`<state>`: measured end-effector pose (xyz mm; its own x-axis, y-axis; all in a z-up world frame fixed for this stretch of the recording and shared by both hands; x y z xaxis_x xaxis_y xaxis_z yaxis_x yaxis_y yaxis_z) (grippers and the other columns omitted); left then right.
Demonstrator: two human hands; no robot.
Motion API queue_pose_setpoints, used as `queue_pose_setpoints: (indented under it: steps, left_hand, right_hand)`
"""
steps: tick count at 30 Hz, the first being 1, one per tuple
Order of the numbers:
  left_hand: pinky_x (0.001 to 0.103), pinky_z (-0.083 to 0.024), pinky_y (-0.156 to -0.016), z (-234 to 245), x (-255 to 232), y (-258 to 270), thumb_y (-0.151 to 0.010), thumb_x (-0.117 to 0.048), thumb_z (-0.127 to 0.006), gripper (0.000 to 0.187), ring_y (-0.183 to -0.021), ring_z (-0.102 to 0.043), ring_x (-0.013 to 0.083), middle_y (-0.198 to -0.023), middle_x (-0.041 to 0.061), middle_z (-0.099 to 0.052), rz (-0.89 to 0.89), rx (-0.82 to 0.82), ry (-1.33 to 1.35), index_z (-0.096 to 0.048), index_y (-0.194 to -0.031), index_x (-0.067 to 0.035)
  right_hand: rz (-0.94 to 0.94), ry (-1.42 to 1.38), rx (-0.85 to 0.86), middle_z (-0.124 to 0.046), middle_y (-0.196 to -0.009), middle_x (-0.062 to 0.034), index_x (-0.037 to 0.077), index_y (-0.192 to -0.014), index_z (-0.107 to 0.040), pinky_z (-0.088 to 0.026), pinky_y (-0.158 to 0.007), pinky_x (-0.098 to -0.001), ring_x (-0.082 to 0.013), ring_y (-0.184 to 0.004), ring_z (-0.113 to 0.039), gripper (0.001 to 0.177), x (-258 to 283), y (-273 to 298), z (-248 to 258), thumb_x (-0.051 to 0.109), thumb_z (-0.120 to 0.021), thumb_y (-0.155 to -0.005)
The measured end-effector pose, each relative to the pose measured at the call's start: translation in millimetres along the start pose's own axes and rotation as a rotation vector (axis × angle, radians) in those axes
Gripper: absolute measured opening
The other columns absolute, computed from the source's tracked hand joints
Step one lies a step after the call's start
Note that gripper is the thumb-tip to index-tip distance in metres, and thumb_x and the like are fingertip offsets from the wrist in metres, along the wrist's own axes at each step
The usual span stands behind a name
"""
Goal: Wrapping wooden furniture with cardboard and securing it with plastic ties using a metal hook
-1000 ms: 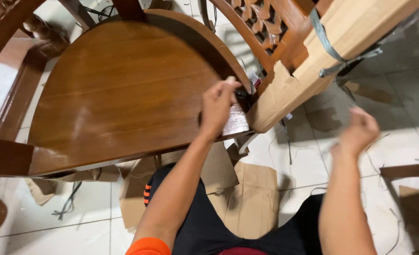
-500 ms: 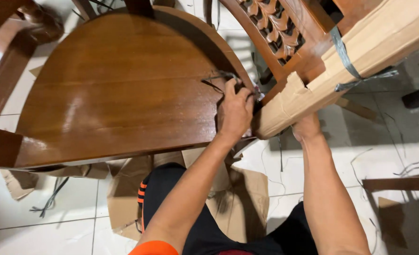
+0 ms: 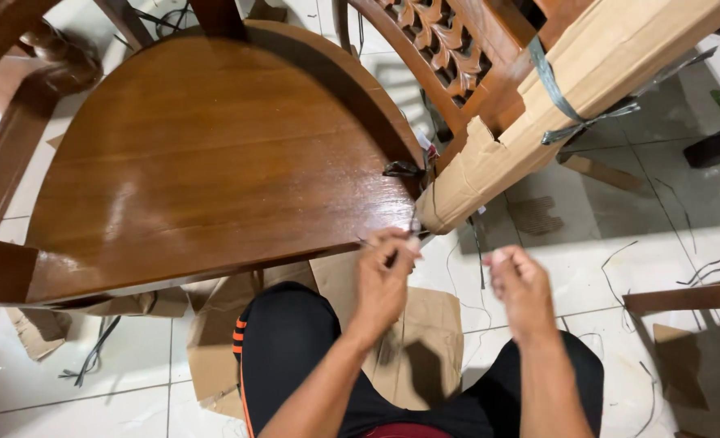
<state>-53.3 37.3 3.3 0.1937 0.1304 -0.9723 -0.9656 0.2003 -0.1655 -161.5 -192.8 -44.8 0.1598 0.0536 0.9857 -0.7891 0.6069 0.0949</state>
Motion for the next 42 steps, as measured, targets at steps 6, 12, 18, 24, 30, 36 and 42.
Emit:
queue_pose_setpoints:
  steps: [6, 12, 18, 24, 30, 36, 42]
  left_hand:
    - [0.018, -0.035, -0.048, -68, 21, 30, -0.100, -0.023, -0.068, 0.020, -0.050, -0.052, 0.0029, -0.069, -0.003, -0.065, 0.541, 0.455, 0.730, -0.072, -0.086, -0.010]
    - [0.016, -0.039, -0.052, -70, 5, 43, -0.101, -0.021, -0.067, 0.021, -0.052, -0.048, 0.0041, -0.075, 0.001, -0.067, 0.574, 0.530, 0.834, -0.072, -0.088, -0.006]
    - [0.027, -0.048, -0.046, -64, -14, 38, -0.100, -0.021, -0.067, 0.026, -0.055, -0.052, 0.0099, -0.066, 0.003, -0.060, 0.341, 0.404, 0.653, -0.067, -0.080, -0.004]
    - [0.029, -0.044, -0.061, -57, -3, 31, -0.097, -0.014, -0.074, 0.021, -0.063, -0.054, 0.0141, -0.066, 0.007, -0.060, -0.054, 0.266, 0.186, -0.073, -0.076, -0.010]
    - [0.033, -0.052, -0.065, -63, 8, 31, -0.090, 0.003, -0.065, 0.016, -0.070, -0.063, 0.0197, -0.071, 0.009, -0.062, -0.136, 0.232, 0.118, -0.073, -0.082, -0.007]
    - [0.027, -0.048, -0.065, -49, 10, 29, -0.103, -0.014, -0.063, 0.015, -0.071, -0.056, 0.0124, -0.075, 0.005, -0.060, 0.046, 0.181, 0.320, -0.071, -0.106, -0.002]
    - [0.022, -0.048, -0.064, -53, 16, 15, -0.098, -0.006, -0.067, 0.023, -0.070, -0.056, 0.0085, -0.079, 0.008, -0.071, 0.168, 0.219, 0.222, -0.069, -0.120, -0.001]
  right_hand:
    - [0.019, -0.069, 0.149, -0.051, -0.060, -0.0049, 0.008, -0.082, -0.057, -0.035, -0.048, -0.0282, -0.0134, -0.052, -0.044, 0.023, -1, 48, -44, 0.015, -0.058, -0.103]
    - [0.220, 0.104, 0.212, -0.048, -0.058, -0.0005, 0.011, -0.074, -0.052, -0.040, -0.057, -0.0271, -0.0110, -0.053, -0.043, 0.035, 19, 67, -40, 0.029, -0.055, -0.104]
    - [0.219, 0.121, 0.265, -0.059, -0.065, -0.0006, 0.009, -0.080, -0.065, -0.044, -0.065, -0.0267, -0.0117, -0.063, -0.053, 0.027, 14, 53, -33, 0.025, -0.060, -0.102]
    - [0.274, 0.135, 0.073, -0.072, -0.096, -0.0127, 0.011, -0.118, -0.075, -0.059, -0.075, -0.0354, -0.0213, -0.086, -0.067, 0.028, 76, 20, -28, 0.028, -0.059, -0.104]
    - [0.364, 0.404, 0.115, -0.066, -0.087, -0.0193, 0.005, -0.102, -0.077, -0.062, -0.061, -0.0432, -0.0373, -0.078, -0.069, 0.021, 56, -6, -57, 0.023, -0.076, -0.093]
    - [0.394, 0.293, -0.022, -0.064, -0.118, -0.0094, 0.007, -0.085, -0.070, -0.056, -0.072, -0.0320, -0.0243, -0.088, -0.064, 0.018, 68, 24, -36, 0.017, -0.068, -0.100]
    - [0.367, 0.237, 0.091, -0.069, -0.090, -0.0093, 0.008, -0.081, -0.072, -0.055, -0.065, -0.0335, -0.0269, -0.076, -0.069, 0.021, 61, 50, -36, 0.012, -0.064, -0.100]
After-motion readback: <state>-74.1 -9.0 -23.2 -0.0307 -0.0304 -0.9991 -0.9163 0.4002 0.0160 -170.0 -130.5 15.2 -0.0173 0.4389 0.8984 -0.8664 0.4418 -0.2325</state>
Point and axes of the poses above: each hand's wrist, its own y-axis away from the middle knuckle, its own z-axis out of the back of the hand, x = y × z, the point moved 7 cm from there along -y, towards the middle knuckle
